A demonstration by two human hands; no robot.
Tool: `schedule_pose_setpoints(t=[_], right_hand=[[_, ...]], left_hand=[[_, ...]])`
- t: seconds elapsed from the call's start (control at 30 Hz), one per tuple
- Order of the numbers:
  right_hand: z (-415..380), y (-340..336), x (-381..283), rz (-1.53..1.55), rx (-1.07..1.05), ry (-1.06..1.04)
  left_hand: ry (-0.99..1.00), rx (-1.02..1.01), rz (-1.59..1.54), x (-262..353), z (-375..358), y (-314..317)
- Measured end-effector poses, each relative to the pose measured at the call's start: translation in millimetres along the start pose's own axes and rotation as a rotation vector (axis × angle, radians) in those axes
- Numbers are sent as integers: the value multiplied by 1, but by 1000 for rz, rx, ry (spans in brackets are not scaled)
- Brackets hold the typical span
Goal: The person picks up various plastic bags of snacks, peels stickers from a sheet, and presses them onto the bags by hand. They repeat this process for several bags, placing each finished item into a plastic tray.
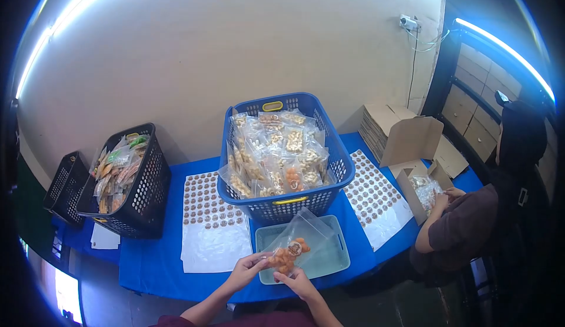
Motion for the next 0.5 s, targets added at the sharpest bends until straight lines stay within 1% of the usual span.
schedule_pose_setpoints(t=[0.1, 0.2, 0.3, 0.4, 0.43, 0.5], right_hand=[[-3, -5, -14, 175, 44, -69], [-6, -9, -16, 88, 90, -72], [-6, -11, -9, 65, 108, -77], [0, -9, -10, 49, 95, -87], [3, -10, -13, -10, 110, -90], [17, -21, -26, -78, 180, -192]], left_hand=[[-7, 47, -147, -6, -2, 7], [10, 107, -146, -23, -5, 9], [28, 145, -186, -22, -11, 13], [41, 137, -101, -20, -15, 6], [25, 157, -1, -20, -18, -1], [109, 260, 40, -9, -28, -20]])
Point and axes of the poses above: each hand's wrist, its own z-axis towards the middle knuckle, its own y-axis out of the palm, x = y × z, the point moved 4 cm from there along z, towards the middle knuckle, and after that the axes turned 6 degrees about -y, right-handed, at the moved point
